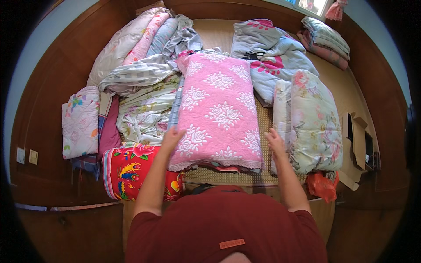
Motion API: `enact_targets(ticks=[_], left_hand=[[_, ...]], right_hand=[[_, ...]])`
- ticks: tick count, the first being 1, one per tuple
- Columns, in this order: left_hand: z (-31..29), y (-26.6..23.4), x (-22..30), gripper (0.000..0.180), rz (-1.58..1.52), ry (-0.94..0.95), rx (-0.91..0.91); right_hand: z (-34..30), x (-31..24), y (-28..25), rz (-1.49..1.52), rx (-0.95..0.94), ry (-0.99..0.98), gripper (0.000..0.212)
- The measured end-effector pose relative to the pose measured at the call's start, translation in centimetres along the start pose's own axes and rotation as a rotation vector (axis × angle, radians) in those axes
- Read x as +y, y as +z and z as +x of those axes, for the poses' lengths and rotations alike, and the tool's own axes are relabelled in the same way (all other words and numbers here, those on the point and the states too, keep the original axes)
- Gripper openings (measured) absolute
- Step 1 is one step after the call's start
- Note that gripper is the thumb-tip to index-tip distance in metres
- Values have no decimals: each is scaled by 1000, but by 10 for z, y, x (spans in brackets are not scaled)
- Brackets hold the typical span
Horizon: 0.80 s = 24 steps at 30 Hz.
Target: The person folds multiple pieces of bedding, including a colorful striped quilt, a white floral duvet, and a pink patterned blanket. They unfold each item, align the edges, and fold them into compact rectangular shapes, stacking them on a wooden platform bed.
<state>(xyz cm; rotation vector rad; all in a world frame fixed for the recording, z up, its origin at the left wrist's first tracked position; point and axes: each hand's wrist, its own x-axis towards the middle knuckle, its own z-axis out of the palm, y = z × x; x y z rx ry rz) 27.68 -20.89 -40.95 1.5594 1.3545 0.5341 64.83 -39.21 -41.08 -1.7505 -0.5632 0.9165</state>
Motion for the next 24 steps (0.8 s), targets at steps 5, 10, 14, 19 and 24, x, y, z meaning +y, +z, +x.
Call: enact_targets(ticks=[5,10,14,19,24], left_hand=[[17,42,8,61,106,53,116],[24,41,7,48,-368,-156,-91],[5,35,39,41,-557,-91,-41],[-19,8,75,40,-601,119,-12],[-31,-30,128,38,-643,264,-4]], right_hand=[[66,104,37,-60,-89,-174,56],[61,49,28,195,-141,172,49],[62,36,19,430,-209,272,39],[12,-24,30,583,-246,331,25],[-30,-61,61,778,-237,195,29]])
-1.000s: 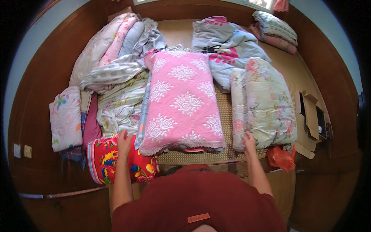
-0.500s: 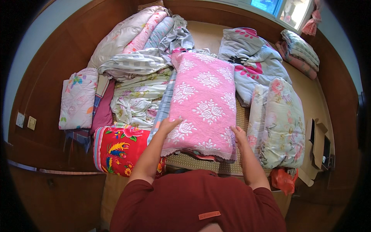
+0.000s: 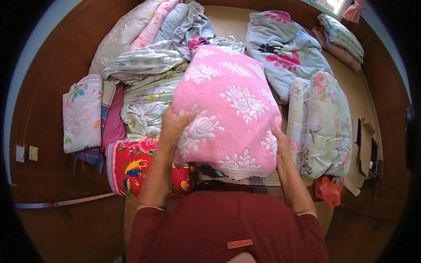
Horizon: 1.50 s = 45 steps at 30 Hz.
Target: The person folds multiple pieces of bedding, including a colorful striped quilt, a white floral duvet, and a pink patterned blanket. They unfold each item, align the edges, and fold them into compact rectangular shapes, stacking them on a wooden platform bed.
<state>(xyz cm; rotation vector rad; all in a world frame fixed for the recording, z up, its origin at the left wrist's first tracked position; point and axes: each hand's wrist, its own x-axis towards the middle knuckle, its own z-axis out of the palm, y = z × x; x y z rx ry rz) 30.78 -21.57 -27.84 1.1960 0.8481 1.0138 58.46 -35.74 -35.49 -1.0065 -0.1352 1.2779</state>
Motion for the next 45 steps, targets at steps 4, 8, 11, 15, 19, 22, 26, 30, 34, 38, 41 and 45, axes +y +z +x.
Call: enact_targets(ticks=[4,8,11,15,19,22,26,30,34,38,41,45], left_hand=[[9,-11,60,38,-15,220,9],[18,-70,112,35,120,434,118],[15,-137,146,31,306,442,266],[19,-243,123,37,522,75,489],[-21,-437,-18,51,766,-116,586],[-38,-456,-97,57,1183,-54,686],[7,-284,-95,39,1233,306,661],[11,-132,-117,45,1001,193,172],[13,-107,-177,59,978,-85,39],[32,-117,-207,53,871,-328,7],[39,-92,-168,44,1044,-339,-49],[11,-48,-121,39,1220,-290,-285]], right_hand=[[-3,-9,61,178,-70,-58,33],[19,0,125,158,-239,-67,32],[39,24,182,73,-413,-44,23],[100,101,190,-562,-541,-40,38],[111,159,151,-926,-495,-99,62],[121,155,86,-1071,-290,-191,59],[133,117,-21,-1221,46,-375,51],[107,118,-122,-983,220,-144,65],[44,132,-118,-756,231,409,65],[46,153,-98,-352,220,251,40],[60,132,-97,-228,225,148,33],[33,60,-115,-272,189,25,29]])
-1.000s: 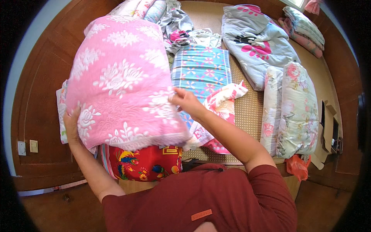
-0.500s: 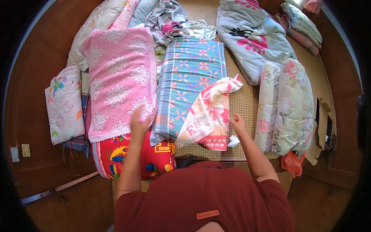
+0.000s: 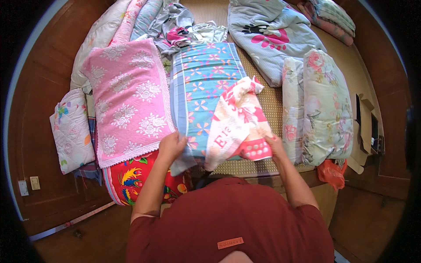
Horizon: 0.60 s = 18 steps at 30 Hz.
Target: The person folds multiple pieces of bedding, including a colorful striped quilt, a white floral duvet, and a pink patterned blanket. They unfold each item, align the edges, and fold them into compact rectangular shapes, stacking them on a wooden platform bed.
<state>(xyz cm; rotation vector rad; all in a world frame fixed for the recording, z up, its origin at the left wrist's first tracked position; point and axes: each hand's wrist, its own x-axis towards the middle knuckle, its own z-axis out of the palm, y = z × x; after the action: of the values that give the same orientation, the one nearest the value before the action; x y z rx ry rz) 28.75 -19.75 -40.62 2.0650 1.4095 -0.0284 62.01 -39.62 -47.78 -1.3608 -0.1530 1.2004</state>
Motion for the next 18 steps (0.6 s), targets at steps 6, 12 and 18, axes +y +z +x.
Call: enact_targets(ticks=[6,12,18], left_hand=[[-55,124,7,37,3,400,-329],[-72,157,14,34,-15,258,-461],[-69,124,52,48,-421,199,-405]], right_hand=[[-28,14,-123,-748,249,-194,45],[-70,25,-42,-1378,498,-511,53],[-56,16,-2,-1369,353,-392,49]])
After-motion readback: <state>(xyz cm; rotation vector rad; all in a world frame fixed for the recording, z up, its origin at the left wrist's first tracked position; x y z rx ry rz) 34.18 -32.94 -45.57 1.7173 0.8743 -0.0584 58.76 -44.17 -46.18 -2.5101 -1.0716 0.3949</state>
